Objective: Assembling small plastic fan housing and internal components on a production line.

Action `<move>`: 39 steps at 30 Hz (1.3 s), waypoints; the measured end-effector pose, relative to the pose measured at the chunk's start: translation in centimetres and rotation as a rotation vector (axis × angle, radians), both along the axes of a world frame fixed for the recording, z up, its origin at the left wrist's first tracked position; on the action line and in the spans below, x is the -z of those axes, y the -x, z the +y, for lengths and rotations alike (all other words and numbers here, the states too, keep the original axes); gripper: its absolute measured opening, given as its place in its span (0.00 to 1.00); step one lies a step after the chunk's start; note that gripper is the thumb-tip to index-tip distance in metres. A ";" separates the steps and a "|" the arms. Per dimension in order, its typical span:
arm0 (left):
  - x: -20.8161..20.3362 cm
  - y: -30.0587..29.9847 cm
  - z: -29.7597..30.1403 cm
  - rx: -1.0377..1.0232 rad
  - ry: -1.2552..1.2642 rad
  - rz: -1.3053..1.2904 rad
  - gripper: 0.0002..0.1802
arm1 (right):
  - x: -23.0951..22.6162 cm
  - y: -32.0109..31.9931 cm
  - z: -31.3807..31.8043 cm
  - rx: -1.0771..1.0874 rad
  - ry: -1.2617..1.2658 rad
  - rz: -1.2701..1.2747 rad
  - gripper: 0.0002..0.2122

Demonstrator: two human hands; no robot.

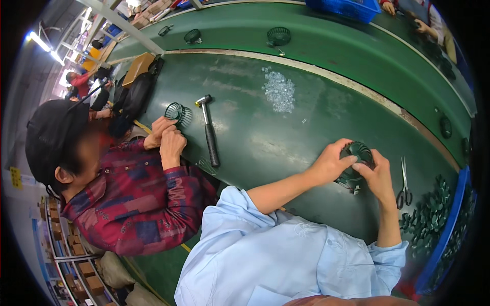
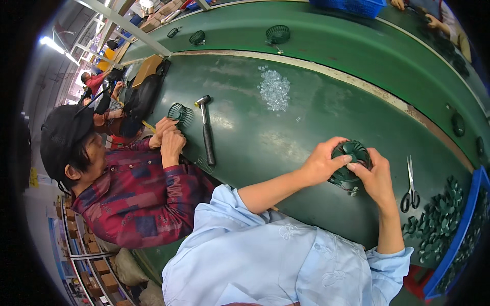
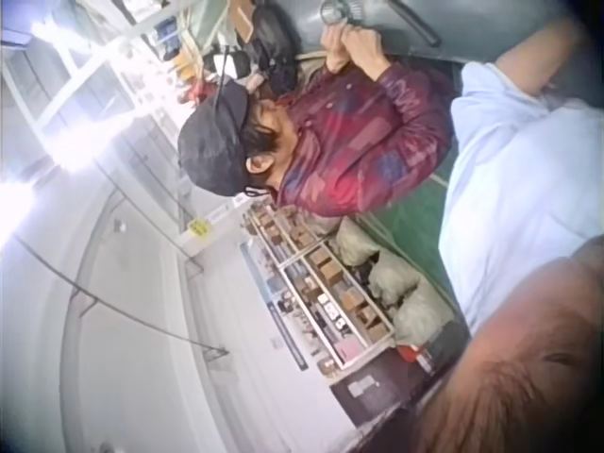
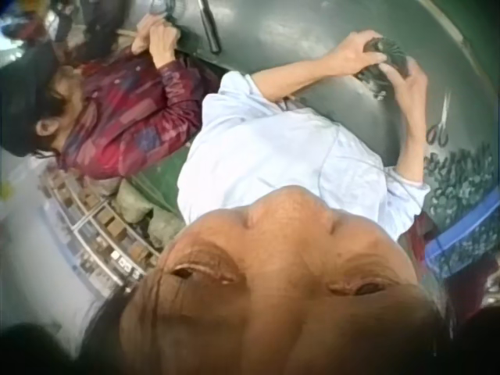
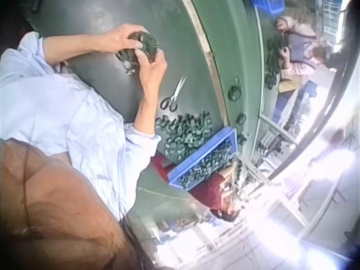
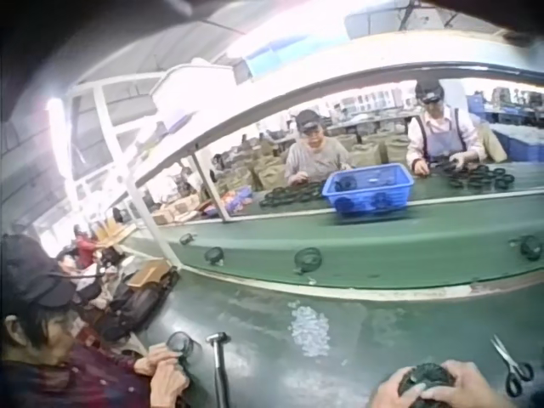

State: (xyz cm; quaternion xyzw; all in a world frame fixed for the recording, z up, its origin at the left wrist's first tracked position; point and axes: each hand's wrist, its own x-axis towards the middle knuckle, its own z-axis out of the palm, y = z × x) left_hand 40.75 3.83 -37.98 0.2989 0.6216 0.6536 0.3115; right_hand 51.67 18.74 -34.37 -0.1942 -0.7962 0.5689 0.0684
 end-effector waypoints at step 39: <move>-5.1 5.3 7.5 0.481 0.411 1.460 0.07 | -1.3 -20.6 8.9 0.347 -0.855 -0.417 0.13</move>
